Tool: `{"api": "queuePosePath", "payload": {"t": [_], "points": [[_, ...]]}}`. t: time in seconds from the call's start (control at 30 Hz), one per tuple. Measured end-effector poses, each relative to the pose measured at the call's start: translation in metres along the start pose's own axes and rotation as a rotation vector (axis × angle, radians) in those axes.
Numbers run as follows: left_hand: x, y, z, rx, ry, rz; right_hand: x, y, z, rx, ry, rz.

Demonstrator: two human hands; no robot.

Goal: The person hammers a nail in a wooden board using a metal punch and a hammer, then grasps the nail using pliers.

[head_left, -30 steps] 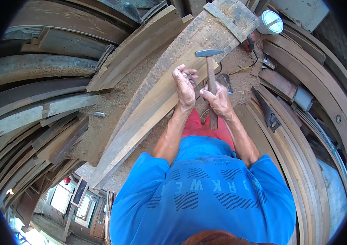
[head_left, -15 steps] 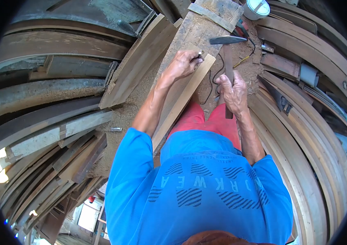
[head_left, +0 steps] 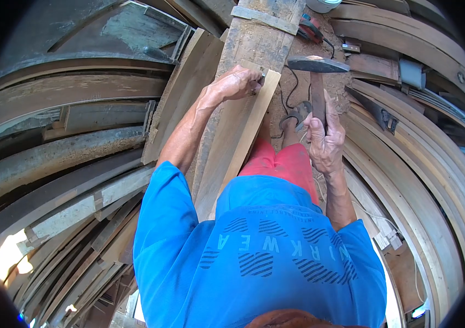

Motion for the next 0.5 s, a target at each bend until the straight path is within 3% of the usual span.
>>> {"api": "queuePosePath", "payload": {"t": [0.23, 0.5], "points": [[-0.003, -0.004, -0.008, -0.09, -0.114, 0.007, -0.014, -0.012, -0.003, 0.062, 0.187, -0.194], [-0.003, -0.011, -0.021, -0.193, -0.138, -0.045, -0.031, -0.022, -0.008, 0.125, 0.182, -0.305]]}}
Point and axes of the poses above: each hand's wrist, its own z-axis towards the middle knuckle, its own y-axis out of the back of the hand, x = y × z, the point moved 6 cm from there along z, towards the middle knuckle, and after that the axes turned 14 degrees about z, right-handed, at the moved point
